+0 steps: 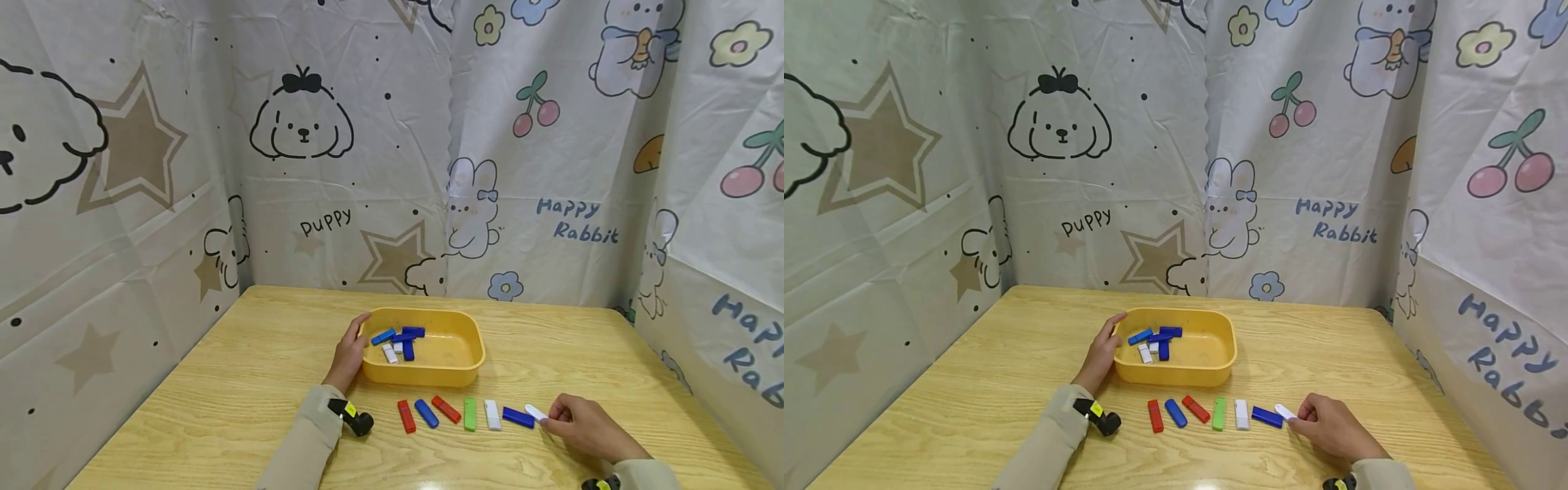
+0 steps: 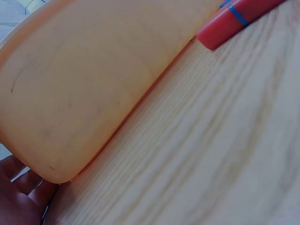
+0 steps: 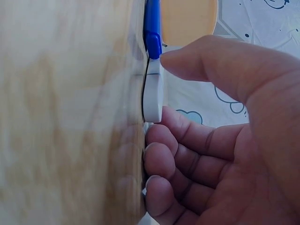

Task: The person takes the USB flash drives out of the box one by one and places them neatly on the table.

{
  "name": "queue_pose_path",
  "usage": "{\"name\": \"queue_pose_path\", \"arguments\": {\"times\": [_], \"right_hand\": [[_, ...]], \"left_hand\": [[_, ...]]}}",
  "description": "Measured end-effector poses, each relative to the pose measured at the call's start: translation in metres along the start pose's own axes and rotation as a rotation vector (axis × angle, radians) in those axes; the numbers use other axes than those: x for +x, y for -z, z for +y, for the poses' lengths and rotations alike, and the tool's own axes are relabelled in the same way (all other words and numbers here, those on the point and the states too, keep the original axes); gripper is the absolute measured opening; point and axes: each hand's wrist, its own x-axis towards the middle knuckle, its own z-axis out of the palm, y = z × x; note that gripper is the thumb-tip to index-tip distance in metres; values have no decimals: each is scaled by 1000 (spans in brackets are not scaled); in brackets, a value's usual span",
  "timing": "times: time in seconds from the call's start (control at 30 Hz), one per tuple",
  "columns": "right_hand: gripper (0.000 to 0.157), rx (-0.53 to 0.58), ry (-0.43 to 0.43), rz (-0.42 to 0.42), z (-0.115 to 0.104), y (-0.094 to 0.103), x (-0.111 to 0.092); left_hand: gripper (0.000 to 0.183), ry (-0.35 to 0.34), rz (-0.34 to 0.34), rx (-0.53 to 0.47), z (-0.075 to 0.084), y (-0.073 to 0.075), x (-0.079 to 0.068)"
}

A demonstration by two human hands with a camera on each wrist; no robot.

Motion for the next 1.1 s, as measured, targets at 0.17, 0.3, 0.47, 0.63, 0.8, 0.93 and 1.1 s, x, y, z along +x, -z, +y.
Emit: {"name": "queue_pose_path", "arguments": {"times": [0.17, 0.3, 0.47, 0.63, 0.8, 0.93, 1.1], "right_hand": [[22, 2, -38, 17, -1, -1, 1], [22, -5, -51, 24, -2, -2, 1], [29, -9, -82, 32, -2, -2, 2], [31, -19, -72, 36, -1, -2, 3], [29, -26, -62, 31, 0, -1, 3], [29, -31, -61, 31, -1, 0, 3], [29, -31, -57, 29, 0, 0, 3]], "left_hand": [[54, 1, -4, 2, 0, 0, 0], [54, 1, -5, 1, -1, 1, 0], [54, 2, -8, 3, -1, 1, 0], [53, 7, -8, 6, 0, 0, 0], [54, 7, -4, 2, 0, 0, 0], [54, 7, -8, 0, 1, 0, 0], [53, 8, -4, 0, 2, 0, -1]]}}
